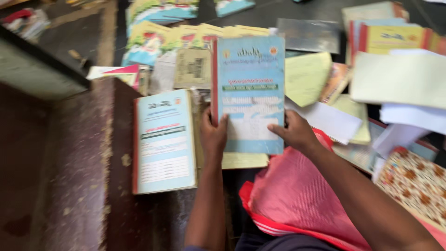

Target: The person sits on the floor and sorts through a large pile of books and papers. They pick up books, flip through pages, and place them into separate stacks on the floor.

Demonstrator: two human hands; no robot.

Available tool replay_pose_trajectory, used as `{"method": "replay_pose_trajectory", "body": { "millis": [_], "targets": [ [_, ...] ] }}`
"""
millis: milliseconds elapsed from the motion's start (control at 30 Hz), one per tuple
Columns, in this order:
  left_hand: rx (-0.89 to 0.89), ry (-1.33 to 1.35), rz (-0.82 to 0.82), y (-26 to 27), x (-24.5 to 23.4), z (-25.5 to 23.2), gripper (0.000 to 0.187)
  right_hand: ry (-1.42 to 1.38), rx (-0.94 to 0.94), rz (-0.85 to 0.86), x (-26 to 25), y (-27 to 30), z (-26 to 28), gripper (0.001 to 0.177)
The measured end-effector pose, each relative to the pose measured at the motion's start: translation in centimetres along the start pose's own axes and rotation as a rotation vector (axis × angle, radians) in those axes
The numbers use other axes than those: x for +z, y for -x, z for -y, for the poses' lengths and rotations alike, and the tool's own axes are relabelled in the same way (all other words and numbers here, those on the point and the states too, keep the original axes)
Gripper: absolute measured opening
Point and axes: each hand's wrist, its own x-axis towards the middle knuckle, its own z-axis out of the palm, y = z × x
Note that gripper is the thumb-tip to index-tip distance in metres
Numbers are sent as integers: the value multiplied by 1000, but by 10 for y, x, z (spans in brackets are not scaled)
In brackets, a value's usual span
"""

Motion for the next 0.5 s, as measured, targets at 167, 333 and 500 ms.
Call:
{"method": "replay_pose_trajectory", "body": {
  "millis": [167, 333, 500],
  "targets": [
    [-98, 216, 39, 12, -71, -14, 66, -258, -93, 108, 43, 20, 25, 51],
    [13, -307, -58, 12, -171, -61, 74, -503, -178, 271, 120, 28, 74, 57],
    [9, -946, -214, 11, -228, -26, 76, -324, -172, 385, 203, 29, 93, 85]
  ]
}}
